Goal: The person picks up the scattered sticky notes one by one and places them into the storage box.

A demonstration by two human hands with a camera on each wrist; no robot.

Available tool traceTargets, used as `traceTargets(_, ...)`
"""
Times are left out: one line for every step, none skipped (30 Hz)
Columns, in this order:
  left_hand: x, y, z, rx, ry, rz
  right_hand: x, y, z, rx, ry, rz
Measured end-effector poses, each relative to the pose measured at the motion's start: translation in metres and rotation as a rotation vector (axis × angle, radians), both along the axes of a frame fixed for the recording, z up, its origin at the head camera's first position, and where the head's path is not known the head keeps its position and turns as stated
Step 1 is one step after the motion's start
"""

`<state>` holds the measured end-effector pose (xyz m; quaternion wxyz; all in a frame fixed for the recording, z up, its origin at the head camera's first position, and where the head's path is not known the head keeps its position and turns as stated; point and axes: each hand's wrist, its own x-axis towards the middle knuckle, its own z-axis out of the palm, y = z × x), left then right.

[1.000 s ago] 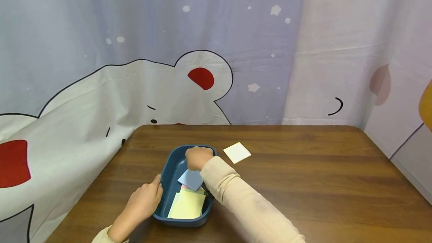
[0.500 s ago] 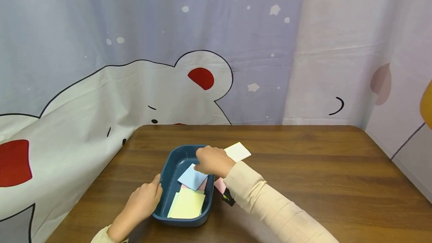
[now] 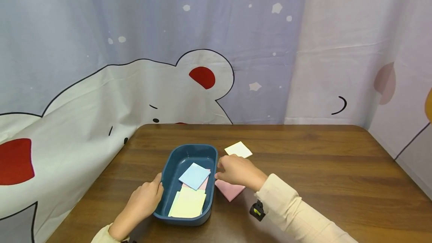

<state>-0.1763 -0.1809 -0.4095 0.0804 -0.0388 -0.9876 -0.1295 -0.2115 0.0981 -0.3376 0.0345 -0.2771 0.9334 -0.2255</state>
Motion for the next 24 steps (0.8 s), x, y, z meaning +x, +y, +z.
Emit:
traceTargets(0.000, 0.000, 0.000, -0.001, 0.000, 0.001, 0.000, 0.003, -0.003, 0.000, 0.004, 0.000)
traceTargets(-0.001, 0.000, 0.000, -0.004, -0.001, 0.003, 0.001, 0.007, -0.006, 0.002, 0.004, -0.007)
traceTargets(-0.001, 0.000, 0.000, -0.005, -0.002, 0.003, 0.001, 0.010, -0.009, 0.003, 0.001, -0.017)
traceTargets(-0.001, 0.000, 0.000, -0.004, -0.005, 0.003, 0.002, 0.012, -0.012, 0.004, 0.000, -0.028)
traceTargets(-0.001, 0.000, 0.000, -0.004, -0.006, 0.004, 0.003, 0.014, -0.015, 0.006, -0.002, -0.040)
traceTargets(-0.002, 0.000, 0.000, -0.003, -0.010, 0.005, 0.003, 0.016, -0.018, 0.007, -0.004, -0.050)
traceTargets(-0.002, 0.000, 0.000, -0.002, -0.013, 0.006, 0.003, 0.018, -0.021, 0.007, -0.005, -0.059)
traceTargets(-0.002, 0.000, 0.001, -0.001, -0.017, 0.005, 0.003, 0.020, -0.024, 0.004, -0.006, -0.070)
traceTargets(-0.002, 0.000, 0.001, 0.000, -0.021, 0.006, 0.003, 0.022, -0.027, 0.001, 0.001, -0.078)
traceTargets(-0.002, 0.000, 0.001, 0.001, -0.024, 0.005, 0.003, 0.024, -0.030, -0.003, 0.007, -0.086)
traceTargets(-0.002, 0.000, 0.001, 0.001, -0.026, 0.006, 0.002, 0.026, -0.033, -0.007, 0.009, -0.094)
traceTargets(-0.002, 0.000, 0.001, 0.001, -0.029, 0.006, 0.001, 0.028, -0.036, -0.014, 0.012, -0.105)
traceTargets(-0.002, 0.000, 0.001, 0.001, -0.032, 0.006, 0.000, 0.030, -0.039, -0.024, 0.016, -0.113)
traceTargets(-0.001, 0.000, 0.001, 0.001, -0.035, 0.006, -0.001, 0.032, -0.042, -0.035, 0.018, -0.125)
traceTargets(-0.001, 0.000, 0.001, 0.001, -0.035, 0.006, -0.002, 0.034, -0.045, -0.046, 0.019, -0.135)
traceTargets(-0.001, 0.000, 0.001, 0.001, -0.035, 0.006, -0.003, 0.036, -0.048, -0.061, 0.016, -0.141)
traceTargets(-0.001, -0.001, 0.001, 0.000, -0.037, 0.006, -0.004, 0.038, -0.051, -0.072, 0.016, -0.143)
traceTargets(-0.001, -0.001, 0.001, 0.001, -0.038, 0.005, -0.006, 0.040, -0.054, -0.083, 0.013, -0.146)
traceTargets(-0.001, -0.001, 0.001, 0.001, -0.038, 0.005, -0.007, 0.041, -0.057, -0.092, 0.007, -0.146)
traceTargets(-0.001, -0.001, 0.001, 0.002, -0.039, 0.004, -0.008, 0.042, -0.059, -0.098, -0.002, -0.151)
traceTargets(-0.001, -0.001, 0.001, 0.003, -0.039, 0.004, -0.008, 0.043, -0.061, -0.101, -0.012, -0.155)
traceTargets(-0.001, -0.001, 0.001, 0.003, -0.040, 0.003, -0.009, 0.043, -0.063, -0.102, -0.023, -0.157)
traceTargets(-0.001, -0.001, 0.001, 0.004, -0.041, 0.003, -0.009, 0.044, -0.065, -0.099, -0.036, -0.163)
traceTargets(-0.001, -0.001, 0.001, 0.005, -0.041, 0.002, -0.010, 0.044, -0.067, -0.098, -0.049, -0.172)
